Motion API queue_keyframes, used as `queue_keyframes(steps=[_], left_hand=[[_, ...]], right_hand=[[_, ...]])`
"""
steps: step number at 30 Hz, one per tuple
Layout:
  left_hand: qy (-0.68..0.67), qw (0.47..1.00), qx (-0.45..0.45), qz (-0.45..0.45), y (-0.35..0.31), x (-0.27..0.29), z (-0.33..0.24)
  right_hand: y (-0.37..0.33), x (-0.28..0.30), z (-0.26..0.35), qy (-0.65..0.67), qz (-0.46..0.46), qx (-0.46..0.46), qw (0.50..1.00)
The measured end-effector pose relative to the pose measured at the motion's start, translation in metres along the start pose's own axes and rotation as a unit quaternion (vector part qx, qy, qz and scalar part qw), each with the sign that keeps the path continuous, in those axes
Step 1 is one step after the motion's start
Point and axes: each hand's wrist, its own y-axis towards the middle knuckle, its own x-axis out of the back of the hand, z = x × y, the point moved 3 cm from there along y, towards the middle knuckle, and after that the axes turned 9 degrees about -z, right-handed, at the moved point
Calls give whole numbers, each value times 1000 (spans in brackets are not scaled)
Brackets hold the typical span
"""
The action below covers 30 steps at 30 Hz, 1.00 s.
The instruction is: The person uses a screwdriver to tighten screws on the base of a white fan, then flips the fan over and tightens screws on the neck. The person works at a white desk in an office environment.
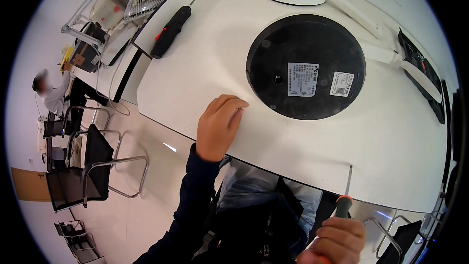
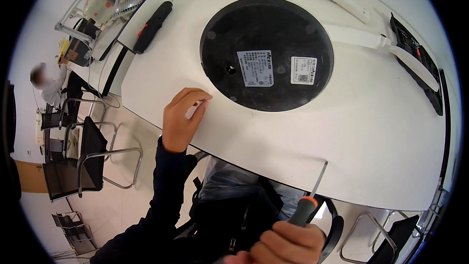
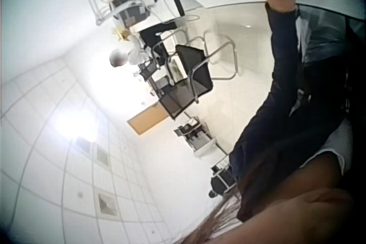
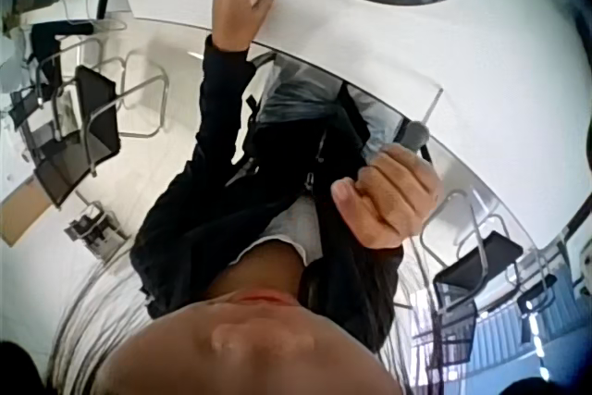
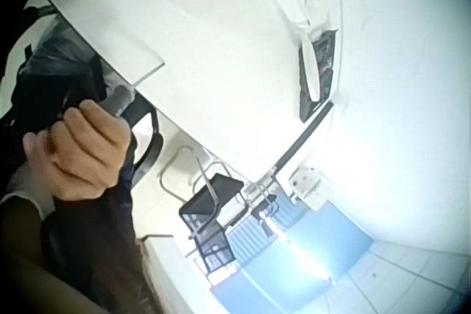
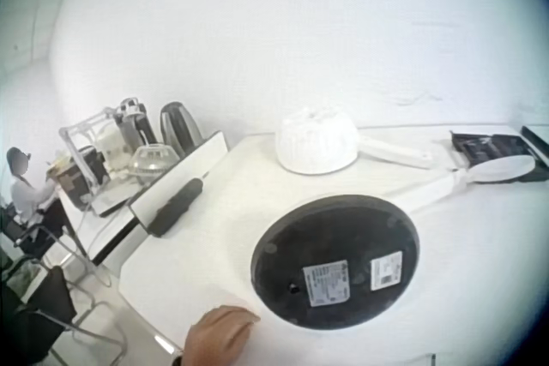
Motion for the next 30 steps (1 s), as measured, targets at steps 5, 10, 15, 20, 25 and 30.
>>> queue_keyframes(steps=[5,10,15,20,25,30], left_hand=[[-291,948,126,-18,-15,13,-8],[-640,711,289,25,-31,-6,-29],[-781,455,418,94,-60,-38,-64],[-826,375,390,157,-69,-44,-83],[-823,380,398,141,-74,-44,-89],[-820,406,385,123,-79,-39,-87]], right_hand=[[-20,31,-31,32,-224,-12,974],[-13,54,-23,234,-347,-67,906],[21,35,-7,498,-331,-39,800],[22,39,-11,523,-348,-7,778],[23,45,-7,539,-336,10,773],[25,36,-9,552,-334,18,764]])
